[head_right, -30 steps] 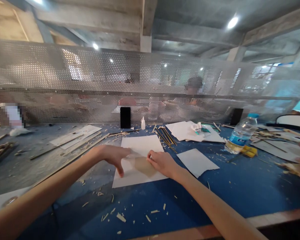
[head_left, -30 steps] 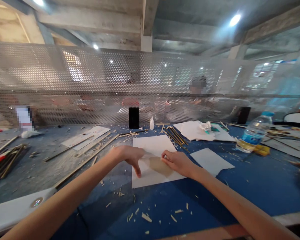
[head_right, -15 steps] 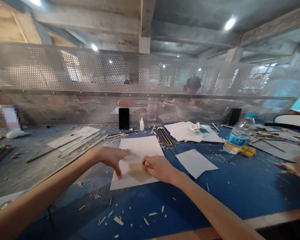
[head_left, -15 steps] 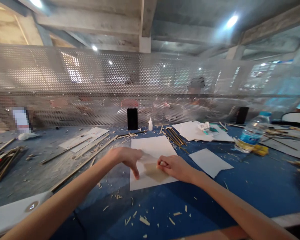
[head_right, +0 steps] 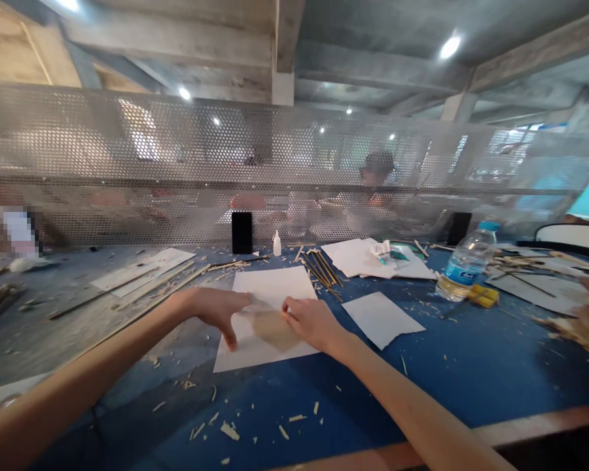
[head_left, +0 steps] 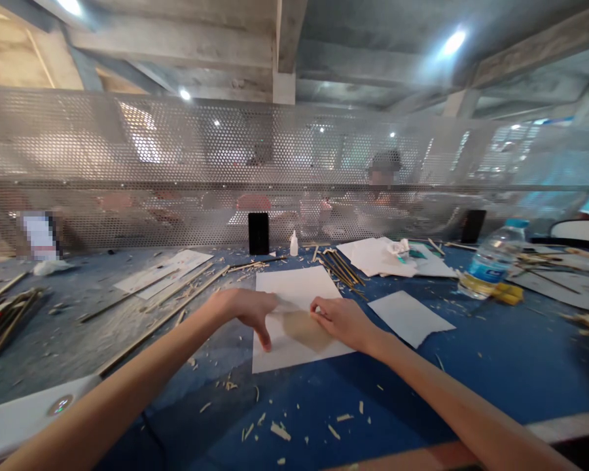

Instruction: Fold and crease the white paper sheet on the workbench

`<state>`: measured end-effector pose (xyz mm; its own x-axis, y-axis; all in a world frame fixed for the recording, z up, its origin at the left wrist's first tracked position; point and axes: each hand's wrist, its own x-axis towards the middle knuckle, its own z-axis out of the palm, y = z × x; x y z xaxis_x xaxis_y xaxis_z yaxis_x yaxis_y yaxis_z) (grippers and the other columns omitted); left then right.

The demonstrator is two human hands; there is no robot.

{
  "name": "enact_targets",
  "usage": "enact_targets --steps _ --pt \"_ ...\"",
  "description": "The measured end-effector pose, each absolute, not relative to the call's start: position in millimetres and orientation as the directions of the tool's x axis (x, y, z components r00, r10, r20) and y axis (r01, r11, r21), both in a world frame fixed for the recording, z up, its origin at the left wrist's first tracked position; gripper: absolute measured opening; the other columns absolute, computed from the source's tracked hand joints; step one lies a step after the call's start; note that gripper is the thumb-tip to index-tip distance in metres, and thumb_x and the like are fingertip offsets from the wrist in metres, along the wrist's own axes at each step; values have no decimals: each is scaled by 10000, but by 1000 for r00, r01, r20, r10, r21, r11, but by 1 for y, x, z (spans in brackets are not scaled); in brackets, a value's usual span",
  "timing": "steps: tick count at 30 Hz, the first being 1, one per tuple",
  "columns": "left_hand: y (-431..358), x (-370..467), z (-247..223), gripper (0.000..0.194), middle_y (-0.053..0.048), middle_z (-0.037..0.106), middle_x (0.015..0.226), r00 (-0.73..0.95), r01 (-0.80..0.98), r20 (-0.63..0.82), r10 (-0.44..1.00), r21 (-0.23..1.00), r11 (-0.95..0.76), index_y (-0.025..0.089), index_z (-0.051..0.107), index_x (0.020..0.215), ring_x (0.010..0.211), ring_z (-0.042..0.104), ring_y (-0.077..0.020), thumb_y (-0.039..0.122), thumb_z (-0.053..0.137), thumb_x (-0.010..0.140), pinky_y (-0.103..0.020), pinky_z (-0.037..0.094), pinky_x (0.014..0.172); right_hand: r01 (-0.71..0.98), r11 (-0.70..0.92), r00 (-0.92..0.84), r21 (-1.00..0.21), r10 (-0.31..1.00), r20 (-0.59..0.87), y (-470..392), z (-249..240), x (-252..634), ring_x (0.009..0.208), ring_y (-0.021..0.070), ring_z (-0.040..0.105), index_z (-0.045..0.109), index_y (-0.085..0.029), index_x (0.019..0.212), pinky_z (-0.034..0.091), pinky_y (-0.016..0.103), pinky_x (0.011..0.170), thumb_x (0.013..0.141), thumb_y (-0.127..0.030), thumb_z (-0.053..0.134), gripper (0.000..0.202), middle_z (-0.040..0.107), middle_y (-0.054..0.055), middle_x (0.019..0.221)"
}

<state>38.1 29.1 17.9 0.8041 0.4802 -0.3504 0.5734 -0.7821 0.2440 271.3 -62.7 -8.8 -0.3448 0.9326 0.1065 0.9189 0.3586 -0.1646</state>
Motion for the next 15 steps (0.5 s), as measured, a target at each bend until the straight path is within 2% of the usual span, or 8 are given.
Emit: enact_targets --steps 3,7,12,15 --pt "28 38 19 813 -65 657 1162 793 582 -398 461 269 -768 263 583 1229 1040 587 -362 537 849 511 -393 478 863 908 370 -359 -196 929 91 -66 -7 271 803 180 656 632 -234 1041 334 236 634 974 -321 486 183 721 22 836" --pt "29 38 19 749 -54 663 1151 812 557 -387 437 292 -777 269 606 1192 1059 579 -361 504 848 524 -393 472 881 853 443 -443 -278 894 65 -68 -7 268 763 161 644 641 -234 1005 340 227 643 957 -300 506 158 709 2 790" --pt "30 39 17 836 -71 655 1165 781 596 -405 475 256 -762 259 583 1225 1061 576 -377 554 849 489 -405 471 881 928 319 -305 -190 947 103 -64 -5 274 805 186 653 642 -234 1019 311 239 618 963 -326 498 180 710 18 807" --pt "30 38 19 807 -58 661 1161 794 582 -398 461 275 -765 275 595 1206 1061 579 -373 557 847 494 -393 470 875 905 360 -347 -226 933 98 -67 -5 271 753 172 642 648 -239 985 308 236 610 948 -303 511 156 703 5 764"
